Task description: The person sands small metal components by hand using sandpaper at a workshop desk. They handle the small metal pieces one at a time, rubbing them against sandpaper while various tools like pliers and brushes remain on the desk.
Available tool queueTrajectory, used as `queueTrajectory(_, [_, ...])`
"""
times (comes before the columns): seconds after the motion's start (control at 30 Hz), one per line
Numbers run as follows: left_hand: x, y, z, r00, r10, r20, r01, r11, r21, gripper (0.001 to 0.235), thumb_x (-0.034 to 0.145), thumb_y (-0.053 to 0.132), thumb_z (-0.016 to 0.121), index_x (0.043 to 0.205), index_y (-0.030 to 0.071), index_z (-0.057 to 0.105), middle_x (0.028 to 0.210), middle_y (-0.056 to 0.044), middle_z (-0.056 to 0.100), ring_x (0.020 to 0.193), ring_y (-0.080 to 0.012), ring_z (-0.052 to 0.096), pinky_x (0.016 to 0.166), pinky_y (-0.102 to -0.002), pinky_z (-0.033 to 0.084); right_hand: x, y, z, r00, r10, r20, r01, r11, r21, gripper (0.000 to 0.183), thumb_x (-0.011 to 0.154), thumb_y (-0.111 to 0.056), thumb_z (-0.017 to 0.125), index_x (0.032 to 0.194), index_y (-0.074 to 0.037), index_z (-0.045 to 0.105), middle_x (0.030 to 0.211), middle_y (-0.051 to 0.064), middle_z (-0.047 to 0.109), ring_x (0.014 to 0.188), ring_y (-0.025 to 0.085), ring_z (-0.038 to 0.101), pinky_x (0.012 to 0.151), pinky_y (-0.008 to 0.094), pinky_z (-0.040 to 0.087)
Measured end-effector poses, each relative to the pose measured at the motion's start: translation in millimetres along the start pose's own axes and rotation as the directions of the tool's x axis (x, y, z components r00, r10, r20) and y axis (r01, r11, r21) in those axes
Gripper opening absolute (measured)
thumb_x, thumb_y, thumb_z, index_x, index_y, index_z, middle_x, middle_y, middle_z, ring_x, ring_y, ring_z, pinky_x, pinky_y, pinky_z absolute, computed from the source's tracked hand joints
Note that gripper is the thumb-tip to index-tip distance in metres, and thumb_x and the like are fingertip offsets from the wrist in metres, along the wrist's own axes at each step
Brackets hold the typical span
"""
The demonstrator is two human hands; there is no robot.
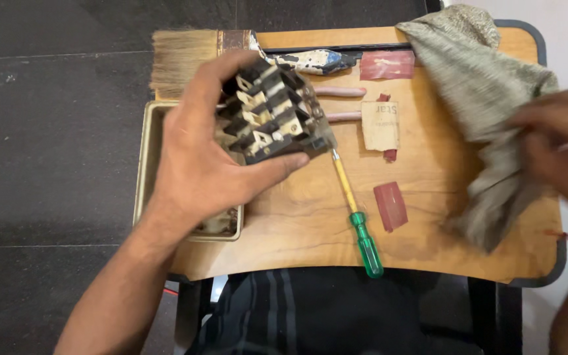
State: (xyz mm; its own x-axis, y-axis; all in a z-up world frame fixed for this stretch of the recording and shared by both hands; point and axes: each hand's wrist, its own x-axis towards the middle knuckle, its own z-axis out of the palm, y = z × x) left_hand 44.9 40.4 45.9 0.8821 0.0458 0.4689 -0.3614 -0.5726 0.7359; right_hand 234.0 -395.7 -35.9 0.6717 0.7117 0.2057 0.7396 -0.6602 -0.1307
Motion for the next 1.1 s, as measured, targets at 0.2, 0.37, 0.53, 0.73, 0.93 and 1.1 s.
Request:
queueTrajectory(0.2, [-6,-2,-5,0.989,0.141,0.042,-0.147,0.946,0.290,0.095,0.072,0.033,0.098,0.146,0.000,0.047,0.129,-0.020,0.063,0.122,-0.0293,0.066,0.106,-0.047,0.057,-19,73,1,0.998,0.065,0.004,-0.065,0.995,0.073,0.024,0.093,0.000,0.062,0.113,-0.006,0.073,0.110,0.013,0.069,0.095,0.019,0.071,0.086,0.030,0.060])
queueTrajectory(0.37, [-18,-9,8,0.982,-0.065,0.176,0.004,0.945,0.327,0.093,0.064,0.033,0.093,0.140,0.001,0.051,0.116,-0.019,0.066,0.109,-0.0300,0.066,0.100,-0.047,0.053,-2,64,-12,0.997,0.074,-0.018,-0.070,0.984,0.165,0.023,0.096,0.006,0.054,0.106,0.000,0.074,0.104,0.016,0.069,0.090,0.015,0.071,0.082,0.027,0.060])
queueTrajectory(0.53, [-28,-12,19,0.974,0.065,0.215,-0.141,0.922,0.360,0.095,0.062,0.036,0.095,0.137,-0.004,0.052,0.128,-0.027,0.062,0.119,-0.0387,0.061,0.107,-0.052,0.042,24,-45,-32,0.970,0.232,0.066,-0.221,0.964,-0.149,0.019,0.090,-0.016,0.076,0.105,-0.005,0.078,0.097,0.015,0.077,0.076,0.021,0.075,0.069,0.034,0.060])
queueTrajectory(0.73, [-33,-10,29,0.970,0.013,0.245,-0.114,0.908,0.402,0.083,0.065,0.034,0.090,0.131,-0.003,0.056,0.131,-0.024,0.059,0.122,-0.0413,0.056,0.108,-0.049,0.042,62,-144,-8,0.962,0.273,0.015,-0.266,0.922,0.282,0.064,0.076,-0.045,0.085,0.121,-0.002,0.068,0.094,0.016,0.073,0.073,0.026,0.074,0.060,0.038,0.058])
queueTrajectory(0.93, [-32,-5,29,0.960,-0.011,0.280,-0.122,0.883,0.454,0.082,0.064,0.032,0.089,0.132,-0.001,0.055,0.132,-0.022,0.057,0.126,-0.0408,0.052,0.114,-0.057,0.033,80,-144,29,0.975,0.045,-0.217,-0.011,0.988,0.157,0.047,0.089,-0.021,0.073,0.127,0.005,0.065,0.097,0.020,0.072,0.078,0.034,0.073,0.069,0.043,0.056])
queueTrajectory(1.1, [-35,-1,26,0.956,-0.032,0.293,-0.122,0.862,0.491,0.085,0.068,0.038,0.089,0.135,0.000,0.053,0.140,-0.022,0.052,0.135,-0.0417,0.044,0.113,-0.062,0.029,83,-113,7,0.903,0.414,-0.112,-0.291,0.783,0.550,0.030,0.094,-0.013,0.072,0.119,0.004,0.068,0.088,0.015,0.075,0.070,0.020,0.072,0.059,0.031,0.056])
